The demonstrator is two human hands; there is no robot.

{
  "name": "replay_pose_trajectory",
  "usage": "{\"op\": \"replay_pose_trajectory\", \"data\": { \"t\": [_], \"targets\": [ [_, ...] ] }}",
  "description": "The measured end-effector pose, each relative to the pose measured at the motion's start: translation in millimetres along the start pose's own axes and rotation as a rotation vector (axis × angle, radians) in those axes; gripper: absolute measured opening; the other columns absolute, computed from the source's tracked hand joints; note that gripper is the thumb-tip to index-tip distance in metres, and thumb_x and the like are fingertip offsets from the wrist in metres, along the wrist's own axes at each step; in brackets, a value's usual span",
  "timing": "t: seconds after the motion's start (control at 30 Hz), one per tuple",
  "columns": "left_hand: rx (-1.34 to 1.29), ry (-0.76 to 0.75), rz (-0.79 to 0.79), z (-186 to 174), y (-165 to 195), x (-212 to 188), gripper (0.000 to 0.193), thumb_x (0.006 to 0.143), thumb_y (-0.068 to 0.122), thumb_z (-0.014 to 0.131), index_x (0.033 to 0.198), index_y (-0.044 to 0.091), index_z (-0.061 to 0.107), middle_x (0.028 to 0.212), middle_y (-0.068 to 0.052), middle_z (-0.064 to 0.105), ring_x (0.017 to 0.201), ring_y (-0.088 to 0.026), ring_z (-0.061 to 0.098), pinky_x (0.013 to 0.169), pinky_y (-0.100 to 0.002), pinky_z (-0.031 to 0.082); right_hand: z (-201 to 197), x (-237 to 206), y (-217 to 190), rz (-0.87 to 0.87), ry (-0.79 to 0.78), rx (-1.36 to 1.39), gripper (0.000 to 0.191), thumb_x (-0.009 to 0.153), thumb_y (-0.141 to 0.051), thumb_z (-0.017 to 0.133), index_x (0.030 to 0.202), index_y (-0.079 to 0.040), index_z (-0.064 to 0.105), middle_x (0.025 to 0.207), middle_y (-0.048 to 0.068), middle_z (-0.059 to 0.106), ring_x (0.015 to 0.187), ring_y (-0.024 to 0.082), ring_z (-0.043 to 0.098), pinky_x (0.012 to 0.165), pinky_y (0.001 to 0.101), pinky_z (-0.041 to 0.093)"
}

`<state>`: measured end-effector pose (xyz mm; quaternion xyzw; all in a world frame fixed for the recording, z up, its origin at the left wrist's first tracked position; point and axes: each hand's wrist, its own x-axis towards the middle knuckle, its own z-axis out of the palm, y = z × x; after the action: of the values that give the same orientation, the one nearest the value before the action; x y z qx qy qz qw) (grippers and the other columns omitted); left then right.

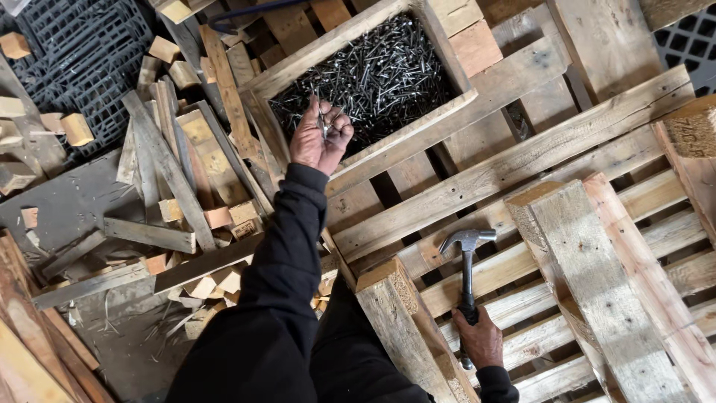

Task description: The person takes nails from a wooden nail box and hammers them into wooden pallet boards, repositioning boards and adjusting pallet parts between nails. They continue nailing across several pallet sections throughout the clip.

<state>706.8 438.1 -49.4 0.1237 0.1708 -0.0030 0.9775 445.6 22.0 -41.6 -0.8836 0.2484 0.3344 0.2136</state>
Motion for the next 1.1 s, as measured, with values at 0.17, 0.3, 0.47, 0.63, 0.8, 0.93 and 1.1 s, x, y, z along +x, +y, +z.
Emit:
{"op": "replay_pose_trajectory", "data": {
  "t": [0.17, 0.3, 0.47, 0.63, 0.8, 0.93, 1.1],
  "targets": [
    [-0.117, -0.276, 0.052, -4.9, -1.9, 7.1, 0.008, 0.098, 0.010, 0.068, 0.092, 0.007, 0.065, 0.092, -0.008, 0.068, 0.079, -0.019, 0.065, 0.071, -0.034, 0.057, 1.4, -1.8, -2.3, 0.083, -0.060, 0.027, 0.057, 0.086, -0.054, 0.067, 0.117, -0.007, 0.068, 0.089, 0.014, 0.077, 0.077, 0.030, 0.079, 0.073, 0.0466, 0.065],
    [-0.002, -0.156, 0.014, 2.9, 6.0, 11.9, 0.012, 0.097, 0.010, 0.062, 0.103, 0.002, 0.067, 0.101, -0.015, 0.073, 0.086, -0.023, 0.070, 0.077, -0.035, 0.061, 2.2, -6.4, -8.7, 0.067, -0.012, 0.019, 0.063, 0.085, -0.058, 0.066, 0.123, -0.008, 0.064, 0.091, 0.014, 0.076, 0.078, 0.028, 0.078, 0.075, 0.0474, 0.064],
    [0.024, -0.238, -0.122, 10.4, 11.7, 6.5, 0.024, 0.108, 0.026, 0.059, 0.106, 0.003, 0.068, 0.084, -0.006, 0.069, 0.070, -0.017, 0.065, 0.064, -0.031, 0.056, 0.0, -16.5, -16.1, -0.007, 0.078, 0.008, 0.064, 0.083, -0.058, 0.069, 0.121, -0.006, 0.066, 0.087, 0.021, 0.076, 0.083, 0.036, 0.075, 0.078, 0.0500, 0.058],
    [0.176, -0.043, -0.194, 13.3, 3.7, -4.6, 0.024, 0.103, 0.037, 0.063, 0.096, 0.014, 0.064, 0.071, 0.003, 0.057, 0.059, -0.013, 0.055, 0.052, -0.027, 0.045, -6.9, -25.7, -10.5, -0.031, 0.130, -0.002, 0.058, 0.084, -0.057, 0.069, 0.109, -0.005, 0.068, 0.087, 0.021, 0.075, 0.082, 0.040, 0.073, 0.078, 0.0512, 0.056],
    [0.357, 0.131, -0.200, 30.0, -19.9, -32.7, 0.013, 0.096, 0.014, 0.068, 0.108, 0.009, 0.069, 0.086, 0.000, 0.066, 0.077, -0.013, 0.062, 0.073, -0.029, 0.054, -9.8, -49.9, 8.3, 0.080, 0.122, 0.206, 0.055, 0.085, -0.050, 0.071, 0.103, 0.002, 0.066, 0.078, 0.019, 0.071, 0.069, 0.031, 0.072, 0.066, 0.0466, 0.057],
    [0.203, -0.062, -0.280, 52.2, -58.7, -74.5, 0.014, 0.099, 0.010, 0.073, 0.111, 0.005, 0.071, 0.101, -0.006, 0.072, 0.090, -0.015, 0.067, 0.087, -0.031, 0.058, -17.6, -94.3, 25.9, 0.118, 0.049, 0.610, 0.051, 0.088, -0.046, 0.069, 0.106, 0.001, 0.071, 0.071, 0.014, 0.066, 0.059, 0.020, 0.062, 0.054, 0.0381, 0.052],
    [0.195, -0.112, -0.526, 68.9, -158.7, -123.9, 0.014, 0.095, 0.016, 0.080, 0.102, 0.008, 0.071, 0.104, -0.009, 0.074, 0.090, -0.017, 0.070, 0.083, -0.032, 0.060, -29.9, -113.8, 50.8, -0.125, 0.245, 1.159, 0.050, 0.088, -0.049, 0.060, 0.116, -0.007, 0.060, 0.068, 0.003, 0.061, 0.049, 0.012, 0.058, 0.042, 0.0288, 0.053]
  ]
}}
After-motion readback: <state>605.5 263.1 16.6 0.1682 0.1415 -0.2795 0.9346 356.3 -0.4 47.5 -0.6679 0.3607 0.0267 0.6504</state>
